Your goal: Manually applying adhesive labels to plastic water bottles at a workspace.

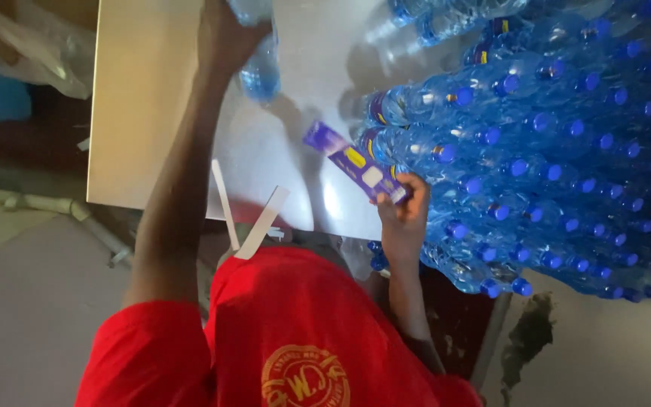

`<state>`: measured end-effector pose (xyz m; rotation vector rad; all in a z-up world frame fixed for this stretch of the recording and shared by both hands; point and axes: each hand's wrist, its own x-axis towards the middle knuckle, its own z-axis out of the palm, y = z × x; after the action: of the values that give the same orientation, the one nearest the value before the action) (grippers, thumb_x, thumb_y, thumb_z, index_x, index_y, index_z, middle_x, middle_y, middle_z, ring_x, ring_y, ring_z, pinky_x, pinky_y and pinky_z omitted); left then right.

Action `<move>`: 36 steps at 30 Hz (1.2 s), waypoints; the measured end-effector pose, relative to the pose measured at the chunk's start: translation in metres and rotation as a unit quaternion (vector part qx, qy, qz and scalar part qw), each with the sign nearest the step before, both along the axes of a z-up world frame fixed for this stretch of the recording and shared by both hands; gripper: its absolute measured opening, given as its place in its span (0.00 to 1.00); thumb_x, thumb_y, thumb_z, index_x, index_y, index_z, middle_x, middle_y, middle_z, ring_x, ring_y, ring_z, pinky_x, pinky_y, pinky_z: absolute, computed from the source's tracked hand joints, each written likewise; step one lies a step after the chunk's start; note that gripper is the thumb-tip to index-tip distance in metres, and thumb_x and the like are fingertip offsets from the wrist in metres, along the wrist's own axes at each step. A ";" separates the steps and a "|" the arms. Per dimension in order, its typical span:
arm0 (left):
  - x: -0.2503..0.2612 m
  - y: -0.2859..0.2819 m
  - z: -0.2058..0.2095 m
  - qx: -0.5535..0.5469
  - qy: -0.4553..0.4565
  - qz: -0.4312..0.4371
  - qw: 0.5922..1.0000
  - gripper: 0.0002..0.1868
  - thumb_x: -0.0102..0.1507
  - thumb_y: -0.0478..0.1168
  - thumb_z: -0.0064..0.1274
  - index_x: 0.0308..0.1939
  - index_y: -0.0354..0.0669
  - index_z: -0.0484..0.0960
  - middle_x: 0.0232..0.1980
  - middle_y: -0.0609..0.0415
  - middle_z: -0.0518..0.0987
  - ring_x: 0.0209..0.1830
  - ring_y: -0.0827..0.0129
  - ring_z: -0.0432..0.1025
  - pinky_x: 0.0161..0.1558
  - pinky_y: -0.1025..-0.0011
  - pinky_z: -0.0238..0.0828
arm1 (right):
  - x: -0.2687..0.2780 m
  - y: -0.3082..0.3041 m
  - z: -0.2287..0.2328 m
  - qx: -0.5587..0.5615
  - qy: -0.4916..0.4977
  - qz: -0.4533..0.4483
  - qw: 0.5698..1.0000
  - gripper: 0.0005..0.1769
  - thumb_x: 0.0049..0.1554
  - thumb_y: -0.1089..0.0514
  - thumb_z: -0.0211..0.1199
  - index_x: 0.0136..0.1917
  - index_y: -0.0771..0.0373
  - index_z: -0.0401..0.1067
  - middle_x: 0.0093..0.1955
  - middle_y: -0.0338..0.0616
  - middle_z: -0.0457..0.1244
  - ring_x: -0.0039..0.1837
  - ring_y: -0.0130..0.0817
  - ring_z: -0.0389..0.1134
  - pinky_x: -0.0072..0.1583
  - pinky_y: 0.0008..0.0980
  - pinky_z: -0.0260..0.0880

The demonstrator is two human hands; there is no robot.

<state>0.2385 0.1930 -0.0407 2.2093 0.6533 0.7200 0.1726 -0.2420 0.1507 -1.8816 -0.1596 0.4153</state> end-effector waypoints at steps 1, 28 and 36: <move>-0.018 -0.020 0.002 -0.114 0.109 0.020 0.987 0.33 0.57 0.54 0.77 0.59 0.44 0.80 0.56 0.44 0.88 0.52 0.44 0.82 0.47 0.49 0.77 | 0.005 0.005 -0.006 0.022 0.008 0.000 1.000 0.34 0.62 0.39 0.72 0.71 0.53 0.60 0.72 0.56 0.60 0.66 0.47 0.71 0.56 0.36 0.82; -0.221 -0.233 0.058 -0.530 0.016 0.233 0.815 0.08 0.67 0.44 0.73 0.48 0.51 0.93 0.43 0.55 0.88 0.49 0.69 0.82 0.61 0.58 0.75 | -0.063 0.089 -0.107 0.159 0.282 -0.165 0.932 0.08 0.68 0.50 0.69 0.55 0.51 0.72 0.47 0.32 0.61 0.50 0.22 0.64 0.55 0.31 0.66; -0.221 -0.239 0.062 -0.548 0.035 0.234 0.802 0.07 0.66 0.43 0.74 0.47 0.55 0.93 0.40 0.61 0.87 0.41 0.78 0.78 0.50 0.69 0.81 | -0.071 0.080 -0.124 0.135 0.272 -0.236 0.923 0.09 0.69 0.48 0.69 0.50 0.49 0.71 0.41 0.31 0.59 0.42 0.23 0.62 0.48 0.31 0.65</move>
<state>0.0172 -0.0464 0.0210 0.9913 1.2762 0.3104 0.1019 -0.1616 0.0262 -1.4078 0.5740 0.5320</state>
